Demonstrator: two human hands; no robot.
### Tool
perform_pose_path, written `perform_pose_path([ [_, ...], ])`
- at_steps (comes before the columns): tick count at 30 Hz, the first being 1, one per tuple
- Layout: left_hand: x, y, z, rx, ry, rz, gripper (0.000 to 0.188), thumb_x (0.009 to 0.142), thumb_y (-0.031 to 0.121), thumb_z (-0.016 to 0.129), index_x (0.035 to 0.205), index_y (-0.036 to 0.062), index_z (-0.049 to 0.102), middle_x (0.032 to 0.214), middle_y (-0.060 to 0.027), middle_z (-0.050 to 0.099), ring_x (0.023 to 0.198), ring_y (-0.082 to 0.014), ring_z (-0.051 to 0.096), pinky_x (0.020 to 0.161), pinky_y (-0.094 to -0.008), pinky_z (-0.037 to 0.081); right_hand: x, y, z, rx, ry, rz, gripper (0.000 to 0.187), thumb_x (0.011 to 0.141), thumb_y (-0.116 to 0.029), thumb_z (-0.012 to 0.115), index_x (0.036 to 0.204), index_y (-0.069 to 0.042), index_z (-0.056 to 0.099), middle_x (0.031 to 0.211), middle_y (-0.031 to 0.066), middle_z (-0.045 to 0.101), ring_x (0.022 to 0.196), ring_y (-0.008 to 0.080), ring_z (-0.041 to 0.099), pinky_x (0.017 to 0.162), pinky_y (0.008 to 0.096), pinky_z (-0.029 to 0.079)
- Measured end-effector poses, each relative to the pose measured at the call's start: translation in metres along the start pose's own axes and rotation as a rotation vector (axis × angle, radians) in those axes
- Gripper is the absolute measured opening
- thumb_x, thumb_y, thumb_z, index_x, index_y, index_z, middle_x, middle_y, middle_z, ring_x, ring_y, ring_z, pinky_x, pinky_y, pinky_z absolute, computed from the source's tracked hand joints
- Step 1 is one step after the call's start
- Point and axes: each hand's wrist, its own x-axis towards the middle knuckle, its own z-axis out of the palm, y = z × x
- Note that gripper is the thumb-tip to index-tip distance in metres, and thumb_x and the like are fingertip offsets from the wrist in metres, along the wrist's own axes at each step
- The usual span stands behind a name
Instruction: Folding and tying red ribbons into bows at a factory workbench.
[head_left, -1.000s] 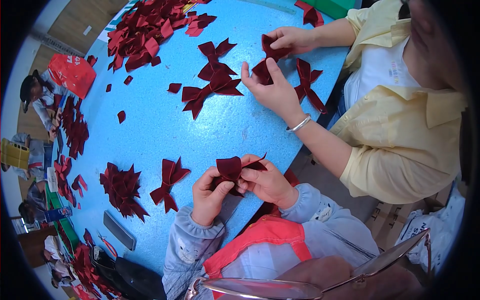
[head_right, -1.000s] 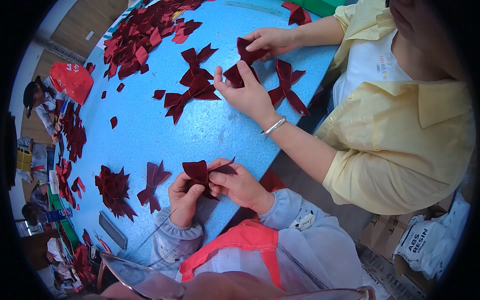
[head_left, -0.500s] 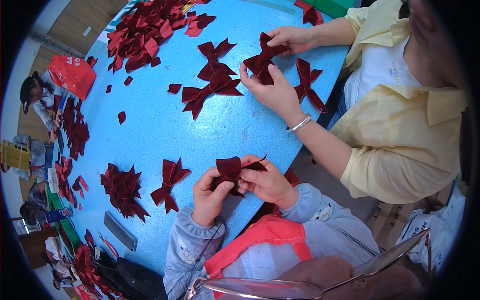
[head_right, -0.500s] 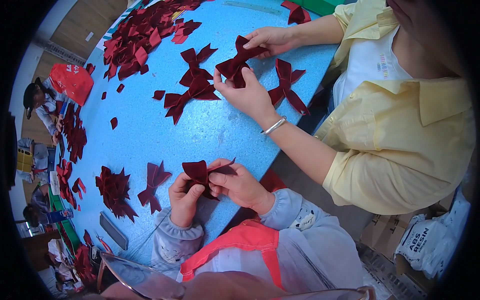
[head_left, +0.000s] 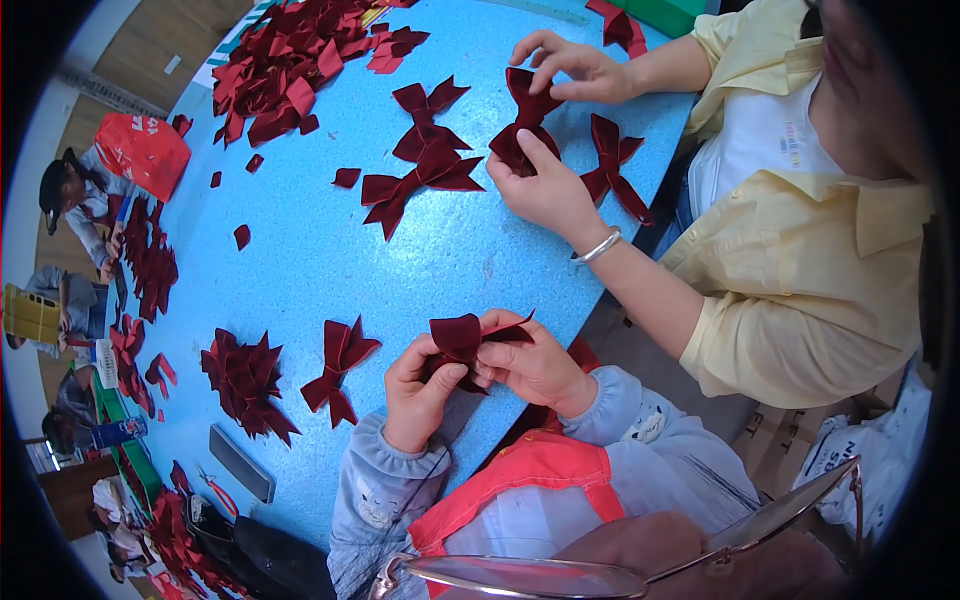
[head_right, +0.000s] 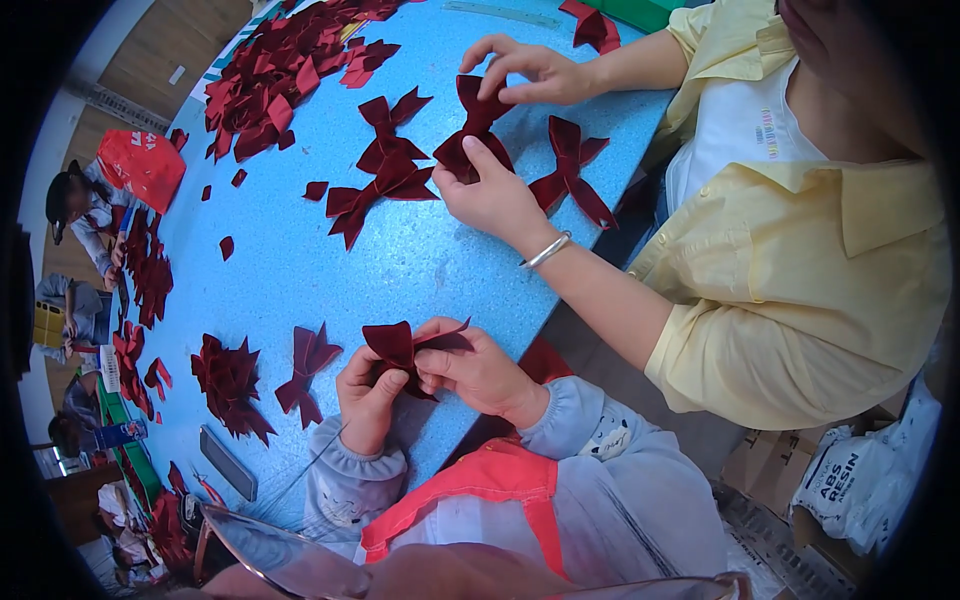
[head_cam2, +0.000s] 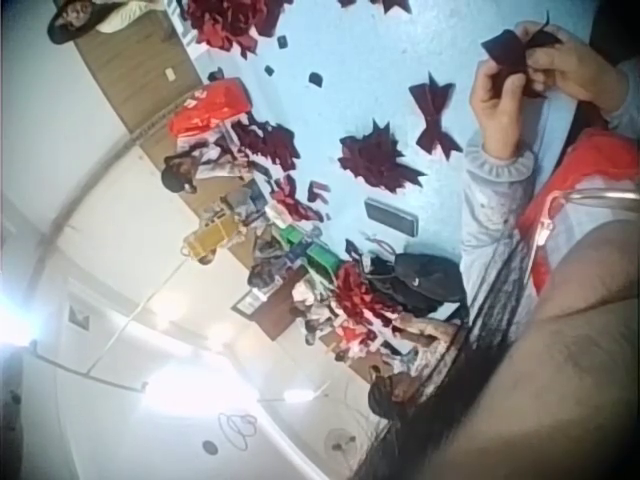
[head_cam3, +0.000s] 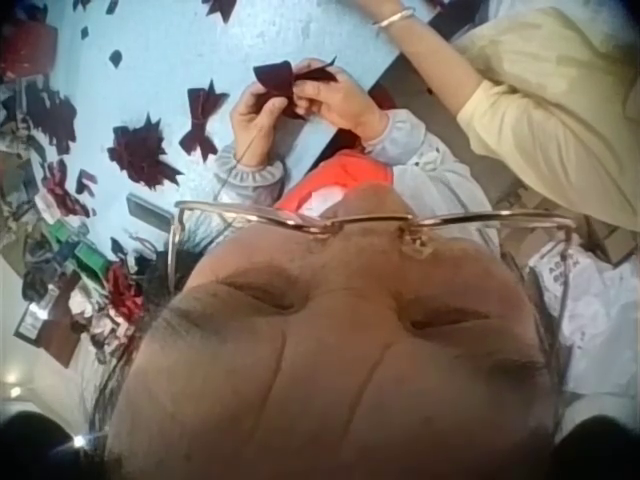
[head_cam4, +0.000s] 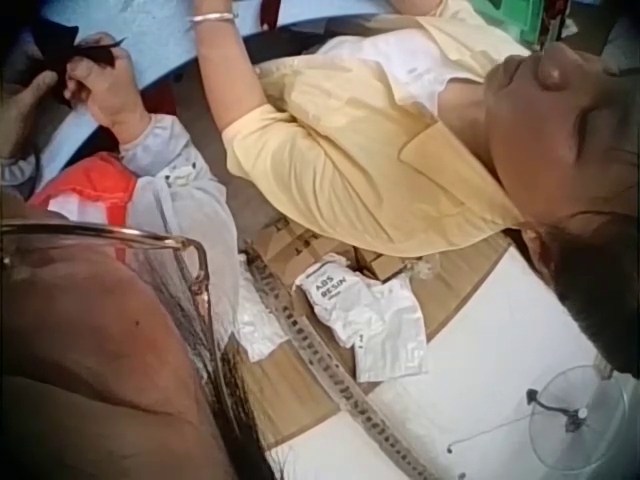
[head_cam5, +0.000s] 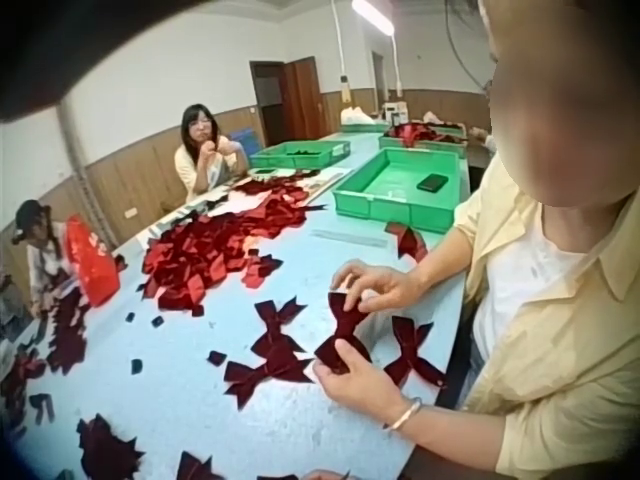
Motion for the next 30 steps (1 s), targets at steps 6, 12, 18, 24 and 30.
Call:
perform_pose_path([
  [6, 0.0011, 0.001, 0.0019, -0.018, -0.014, 0.001, 0.022, 0.084, 0.002, 0.058, 0.105, -0.0022, 0.053, 0.091, -0.0077, 0.061, 0.075, -0.0147, 0.06, 0.069, -0.0269, 0.051, -0.0003, -0.0006, 0.001, -0.002, 0.012, -0.01, 0.021, 0.086, -0.007, 0.057, 0.106, -0.002, 0.052, 0.08, 0.0038, 0.055, 0.07, 0.0111, 0.053, 0.063, 0.0265, 0.046],
  [12, 0.001, 0.0027, 0.0023, -0.023, -0.009, -0.002, 0.022, 0.085, 0.002, 0.058, 0.106, -0.0027, 0.052, 0.09, -0.0083, 0.061, 0.075, -0.0154, 0.061, 0.069, -0.0273, 0.051, 0.0001, -0.0001, 0.0008, 0.001, 0.007, -0.008, 0.021, 0.086, -0.006, 0.057, 0.106, -0.002, 0.052, 0.081, 0.0038, 0.055, 0.071, 0.0111, 0.053, 0.064, 0.0268, 0.046],
  [18, 0.0005, 0.0034, 0.0023, -0.03, -0.018, 0.004, 0.022, 0.085, 0.002, 0.058, 0.105, -0.0027, 0.052, 0.089, -0.0084, 0.061, 0.075, -0.0154, 0.061, 0.069, -0.0276, 0.051, -0.0001, 0.0007, 0.0014, 0.009, 0.003, -0.007, 0.022, 0.086, -0.006, 0.057, 0.106, -0.002, 0.051, 0.081, 0.0039, 0.055, 0.071, 0.0113, 0.053, 0.064, 0.027, 0.047],
  [24, -0.001, 0.004, 0.0004, -0.03, -0.018, -0.001, 0.02, 0.085, 0.002, 0.057, 0.104, -0.0024, 0.052, 0.09, -0.0083, 0.061, 0.075, -0.015, 0.06, 0.069, -0.0277, 0.051, -0.0004, 0.0016, 0.0015, 0.018, 0.009, 0.008, 0.02, 0.085, -0.004, 0.055, 0.105, -0.002, 0.051, 0.083, 0.0056, 0.054, 0.072, 0.0128, 0.051, 0.064, 0.0298, 0.045],
  [30, -0.0026, 0.0028, -0.0024, -0.023, -0.007, 0.001, 0.02, 0.085, 0.001, 0.058, 0.104, -0.0022, 0.053, 0.091, -0.008, 0.061, 0.076, -0.0147, 0.06, 0.069, -0.0276, 0.051, 0.0007, 0.0035, 0.0018, 0.023, -0.004, 0.001, 0.019, 0.085, -0.004, 0.055, 0.104, -0.002, 0.052, 0.082, 0.0052, 0.054, 0.072, 0.0125, 0.051, 0.064, 0.0299, 0.045],
])
